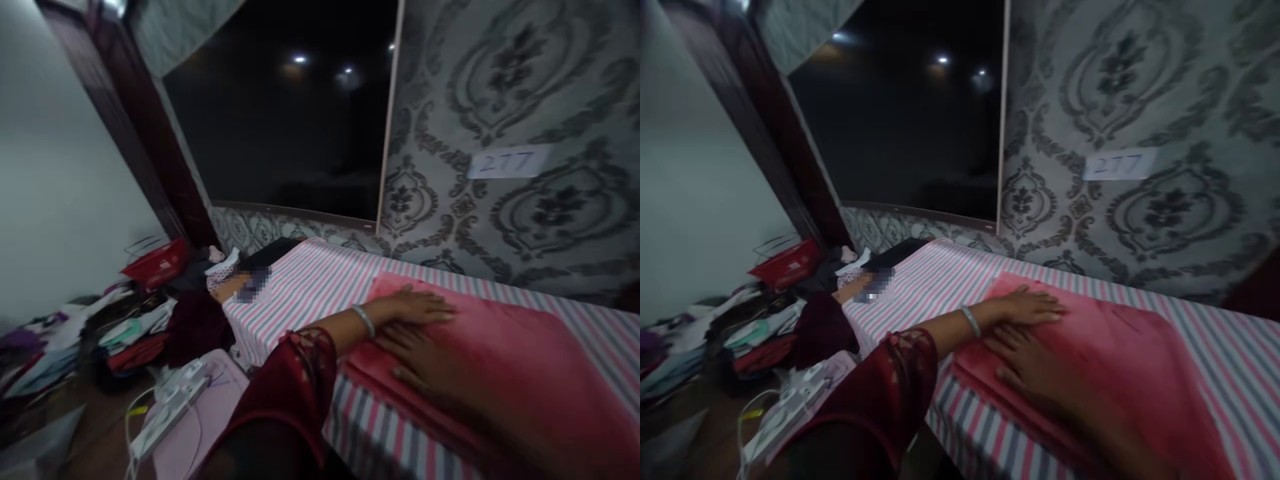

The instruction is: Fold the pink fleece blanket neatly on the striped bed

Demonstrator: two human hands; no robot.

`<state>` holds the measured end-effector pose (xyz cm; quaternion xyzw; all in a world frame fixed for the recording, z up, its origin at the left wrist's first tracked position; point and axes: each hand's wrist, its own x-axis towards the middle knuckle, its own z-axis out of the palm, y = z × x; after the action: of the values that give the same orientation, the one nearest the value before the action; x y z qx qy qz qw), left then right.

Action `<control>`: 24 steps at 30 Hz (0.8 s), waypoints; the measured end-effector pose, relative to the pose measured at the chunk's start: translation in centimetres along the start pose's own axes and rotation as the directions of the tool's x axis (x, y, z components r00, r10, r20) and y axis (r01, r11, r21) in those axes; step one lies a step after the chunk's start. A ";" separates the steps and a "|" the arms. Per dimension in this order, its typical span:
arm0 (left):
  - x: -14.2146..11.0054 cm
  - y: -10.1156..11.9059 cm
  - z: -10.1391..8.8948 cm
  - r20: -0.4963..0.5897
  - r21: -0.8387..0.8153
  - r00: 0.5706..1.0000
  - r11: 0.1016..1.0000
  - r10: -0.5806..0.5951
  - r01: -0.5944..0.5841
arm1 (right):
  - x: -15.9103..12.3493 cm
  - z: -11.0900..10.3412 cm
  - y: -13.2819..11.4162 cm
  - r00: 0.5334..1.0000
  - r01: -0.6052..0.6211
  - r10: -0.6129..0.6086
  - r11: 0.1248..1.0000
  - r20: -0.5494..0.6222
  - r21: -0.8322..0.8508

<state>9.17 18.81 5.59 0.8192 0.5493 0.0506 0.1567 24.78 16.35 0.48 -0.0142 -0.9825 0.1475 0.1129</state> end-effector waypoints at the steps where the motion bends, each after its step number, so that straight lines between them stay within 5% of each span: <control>1: 0.1 -0.8 0.4 -0.004 0.032 1.000 0.999 -0.027 0.027 | 0.2 1.2 0.5 1.000 -0.001 0.001 1.000 -0.004 -0.026; 6: 1.2 -4.3 1.4 -0.049 0.066 0.996 0.994 -0.079 0.082 | -0.7 4.7 2.0 0.998 -0.025 0.018 0.993 -0.057 -0.119; 15: 2.8 -9.0 0.6 -0.030 -0.124 0.990 0.984 -0.136 0.131 | -1.1 4.2 2.4 0.999 0.000 -0.005 0.995 -0.050 -0.097; 20: 3.2 -9.7 1.9 -0.123 -0.091 0.982 0.987 -0.143 0.133 | -1.5 4.4 2.5 0.999 -0.013 0.009 0.996 -0.046 -0.089; 24: 3.3 -8.4 1.1 -0.157 0.069 0.966 0.973 -0.206 0.219 | -1.3 4.9 2.7 0.998 -0.030 0.025 0.994 -0.056 -0.103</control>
<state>3.30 24.49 1.65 0.7554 0.6459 0.0710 0.0845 24.92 17.49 -5.15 -0.0377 -0.9851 0.0973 0.1370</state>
